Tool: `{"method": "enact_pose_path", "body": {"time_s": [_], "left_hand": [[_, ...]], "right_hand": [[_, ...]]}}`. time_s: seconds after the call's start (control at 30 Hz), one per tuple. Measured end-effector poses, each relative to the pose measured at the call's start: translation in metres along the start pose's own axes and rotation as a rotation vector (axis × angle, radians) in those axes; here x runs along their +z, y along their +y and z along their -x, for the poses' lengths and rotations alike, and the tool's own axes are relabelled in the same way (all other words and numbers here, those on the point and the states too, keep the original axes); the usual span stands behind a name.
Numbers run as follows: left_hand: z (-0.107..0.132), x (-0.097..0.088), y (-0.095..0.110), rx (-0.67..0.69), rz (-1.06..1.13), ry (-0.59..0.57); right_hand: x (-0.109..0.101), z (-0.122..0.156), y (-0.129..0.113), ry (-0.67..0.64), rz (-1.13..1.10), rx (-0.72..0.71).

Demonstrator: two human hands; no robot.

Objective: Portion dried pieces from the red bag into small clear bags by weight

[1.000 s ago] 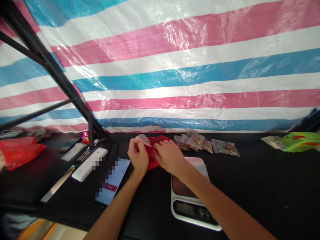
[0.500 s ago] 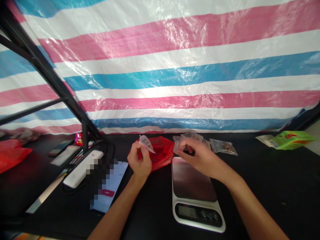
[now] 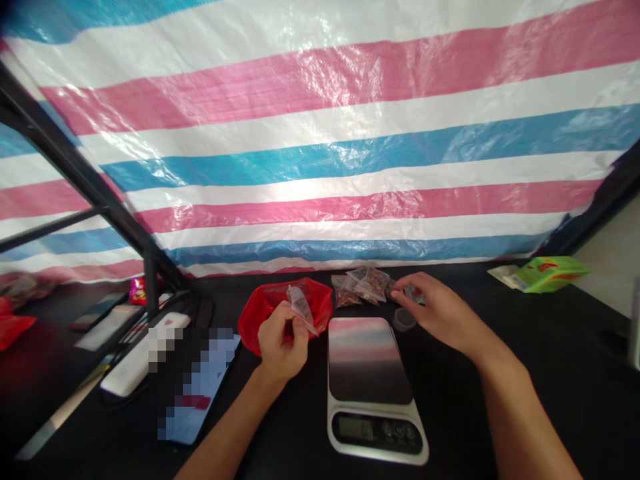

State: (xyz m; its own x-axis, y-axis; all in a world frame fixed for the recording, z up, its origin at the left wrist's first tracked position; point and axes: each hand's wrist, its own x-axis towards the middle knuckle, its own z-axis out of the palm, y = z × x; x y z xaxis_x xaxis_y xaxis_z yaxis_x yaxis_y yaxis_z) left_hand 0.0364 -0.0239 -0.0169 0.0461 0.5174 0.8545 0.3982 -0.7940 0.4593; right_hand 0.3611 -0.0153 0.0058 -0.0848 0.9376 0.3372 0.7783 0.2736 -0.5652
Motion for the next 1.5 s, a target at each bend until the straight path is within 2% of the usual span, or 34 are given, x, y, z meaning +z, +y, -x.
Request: {"method": "enact_pose_path", "body": {"time_s": [0.07,0.13,0.23,0.33,0.4,0.6,0.83,0.9,1.07,1.2,1.27,1.33,1.4,1.43,1.5], "left_hand": [[0.001,0.002,0.003,-0.134,0.090,-0.064],[0.001,0.006,0.007,-0.318,0.215,-0.152],[0.001,0.010,0.011,-0.518,0.367,-0.266],[-0.001,0.012,0.013,-0.548,0.440,-0.333],[-0.002,0.012,0.013,-0.547,0.477,-0.356],[0.000,0.013,0.014,-0.547,0.481,-0.372],[0.007,0.015,0.012,-0.537,0.280,-0.330],[0.003,0.014,0.012,-0.565,0.335,-0.305],[-0.015,0.010,0.009,-0.791,0.550,-0.075],[-0.024,0.005,-0.003,-0.892,0.598,0.003],[-0.024,0.002,-0.011,-0.888,0.537,-0.024],[-0.022,-0.003,-0.018,-0.829,0.351,-0.015],[-0.020,-0.009,-0.023,-0.683,0.088,0.052],[-0.019,-0.012,-0.025,-0.578,-0.018,0.046],[-0.017,-0.017,-0.026,-0.357,-0.130,-0.109]], "right_hand": [[0.003,-0.003,-0.016,0.149,-0.026,-0.038],[0.011,-0.004,-0.038,0.196,-0.106,-0.099],[0.029,0.002,-0.080,0.058,-0.219,-0.276],[0.045,0.010,-0.112,-0.030,-0.215,-0.334],[0.051,0.014,-0.122,-0.053,-0.170,-0.323],[0.061,0.018,-0.126,-0.021,-0.128,-0.337],[0.070,0.020,-0.130,0.251,0.032,-0.380],[0.070,0.020,-0.128,0.239,0.018,-0.364],[0.070,0.020,-0.120,0.206,-0.101,-0.233],[0.076,0.009,-0.117,-0.001,-0.325,-0.109],[0.081,-0.004,-0.116,-0.075,-0.456,-0.087],[0.087,-0.018,-0.115,-0.086,-0.516,-0.092],[0.093,-0.030,-0.114,-0.063,-0.480,-0.111],[0.095,-0.034,-0.114,-0.041,-0.443,-0.129],[0.099,-0.037,-0.114,-0.004,-0.370,-0.187]]}}
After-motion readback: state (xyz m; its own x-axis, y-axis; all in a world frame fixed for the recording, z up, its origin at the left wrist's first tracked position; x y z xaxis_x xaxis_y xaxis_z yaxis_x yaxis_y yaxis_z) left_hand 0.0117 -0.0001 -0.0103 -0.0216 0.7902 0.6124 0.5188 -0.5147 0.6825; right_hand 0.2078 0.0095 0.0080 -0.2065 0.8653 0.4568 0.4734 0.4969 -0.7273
